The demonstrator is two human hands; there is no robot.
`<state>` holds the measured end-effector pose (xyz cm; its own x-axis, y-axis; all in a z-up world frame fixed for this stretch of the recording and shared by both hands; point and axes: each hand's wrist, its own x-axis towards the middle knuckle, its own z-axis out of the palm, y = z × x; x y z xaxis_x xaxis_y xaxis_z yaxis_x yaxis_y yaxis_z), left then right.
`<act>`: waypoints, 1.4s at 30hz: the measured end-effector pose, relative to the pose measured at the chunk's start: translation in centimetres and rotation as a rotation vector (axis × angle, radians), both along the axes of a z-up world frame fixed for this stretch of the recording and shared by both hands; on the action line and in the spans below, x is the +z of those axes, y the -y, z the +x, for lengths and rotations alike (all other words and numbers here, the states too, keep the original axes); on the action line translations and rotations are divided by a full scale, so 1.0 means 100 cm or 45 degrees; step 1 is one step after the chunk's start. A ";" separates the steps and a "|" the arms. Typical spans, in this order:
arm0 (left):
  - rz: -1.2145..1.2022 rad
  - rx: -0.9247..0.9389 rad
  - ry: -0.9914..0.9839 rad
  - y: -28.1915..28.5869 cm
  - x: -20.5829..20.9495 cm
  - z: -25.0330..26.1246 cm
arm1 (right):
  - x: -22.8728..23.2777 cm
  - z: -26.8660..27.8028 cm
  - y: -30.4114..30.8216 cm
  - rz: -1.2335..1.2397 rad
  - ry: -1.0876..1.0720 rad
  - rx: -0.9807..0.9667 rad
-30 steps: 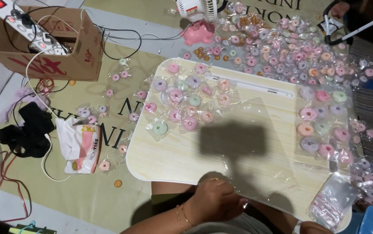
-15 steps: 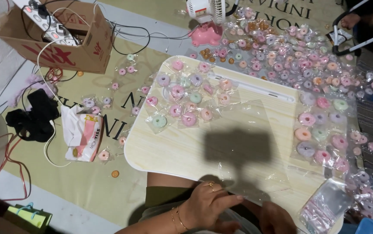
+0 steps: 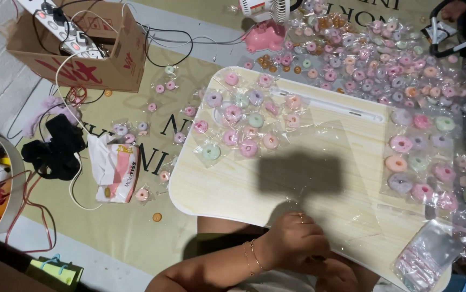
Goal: Packaging small colorful plastic items into clear bags on a portable table while sitting on the floor.
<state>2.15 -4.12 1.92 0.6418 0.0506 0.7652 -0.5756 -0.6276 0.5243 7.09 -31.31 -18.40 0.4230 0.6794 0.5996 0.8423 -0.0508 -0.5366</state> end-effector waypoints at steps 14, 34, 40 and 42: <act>0.196 -0.170 -0.230 -0.001 -0.070 -0.071 | 0.195 0.076 -0.104 -0.105 0.250 0.747; -0.062 -0.432 -0.422 0.042 -0.030 -0.023 | 0.159 0.035 -0.055 -0.117 -0.392 0.267; 0.163 -0.308 -0.181 0.029 -0.027 -0.017 | 0.150 0.082 -0.001 0.057 -0.267 -0.343; 0.179 -0.168 -0.029 0.016 -0.012 -0.015 | 0.186 0.098 0.017 0.275 -0.181 -0.544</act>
